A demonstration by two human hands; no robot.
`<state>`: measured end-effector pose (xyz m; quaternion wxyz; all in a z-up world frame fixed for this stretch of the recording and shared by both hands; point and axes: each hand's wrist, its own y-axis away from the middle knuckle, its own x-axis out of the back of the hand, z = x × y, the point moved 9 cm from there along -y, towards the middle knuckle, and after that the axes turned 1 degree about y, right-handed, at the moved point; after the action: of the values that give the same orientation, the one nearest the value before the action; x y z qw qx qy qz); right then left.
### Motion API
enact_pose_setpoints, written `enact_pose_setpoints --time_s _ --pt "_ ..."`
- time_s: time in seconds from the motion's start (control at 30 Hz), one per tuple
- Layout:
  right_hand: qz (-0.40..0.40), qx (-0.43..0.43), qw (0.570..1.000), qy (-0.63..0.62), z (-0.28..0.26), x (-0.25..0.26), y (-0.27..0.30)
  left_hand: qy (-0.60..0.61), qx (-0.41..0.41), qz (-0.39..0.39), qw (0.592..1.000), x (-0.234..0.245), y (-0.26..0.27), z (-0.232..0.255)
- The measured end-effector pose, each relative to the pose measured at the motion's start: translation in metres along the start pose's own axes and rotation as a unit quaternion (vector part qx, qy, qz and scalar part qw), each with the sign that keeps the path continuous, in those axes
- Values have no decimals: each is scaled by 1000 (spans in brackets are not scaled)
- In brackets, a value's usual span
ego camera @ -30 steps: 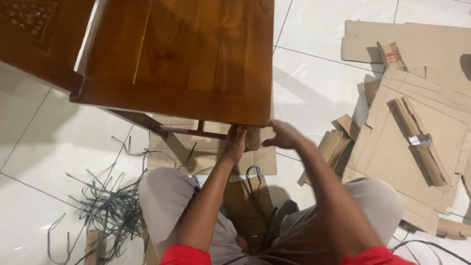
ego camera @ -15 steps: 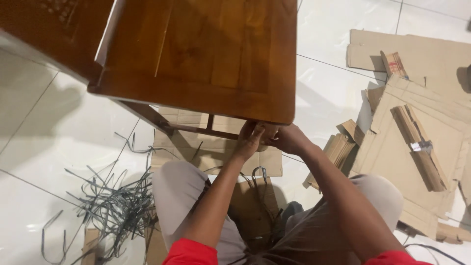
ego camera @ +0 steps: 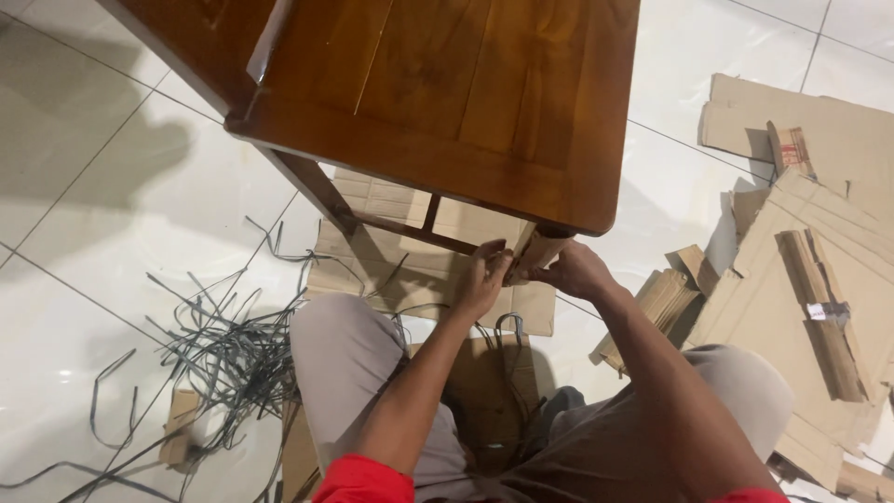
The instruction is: Wrapping a wooden chair leg with cardboard and cutting cardboard rolls with scissors
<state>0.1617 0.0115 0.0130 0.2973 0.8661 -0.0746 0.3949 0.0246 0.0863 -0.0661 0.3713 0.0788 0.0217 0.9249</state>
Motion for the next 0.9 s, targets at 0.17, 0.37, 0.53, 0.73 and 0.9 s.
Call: enact_pose_setpoints --time_s 0.17,0.37,0.53,0.73,0.9 --pt "-22 -33 997 64 10 -10 -2 1 43 -15 999 -7 16 -2" --pt "-22 -35 997 68 27 -12 -7 3 64 -38 997 -8 19 -11" --pt "26 -30 999 -33 30 -4 -16 -53 98 -47 993 -10 22 -20" --pt "29 17 997 -72 -9 15 12 -108 59 -18 992 -22 13 -26" --pt "36 28 992 -115 0 20 16 -152 48 33 987 -27 13 -13"
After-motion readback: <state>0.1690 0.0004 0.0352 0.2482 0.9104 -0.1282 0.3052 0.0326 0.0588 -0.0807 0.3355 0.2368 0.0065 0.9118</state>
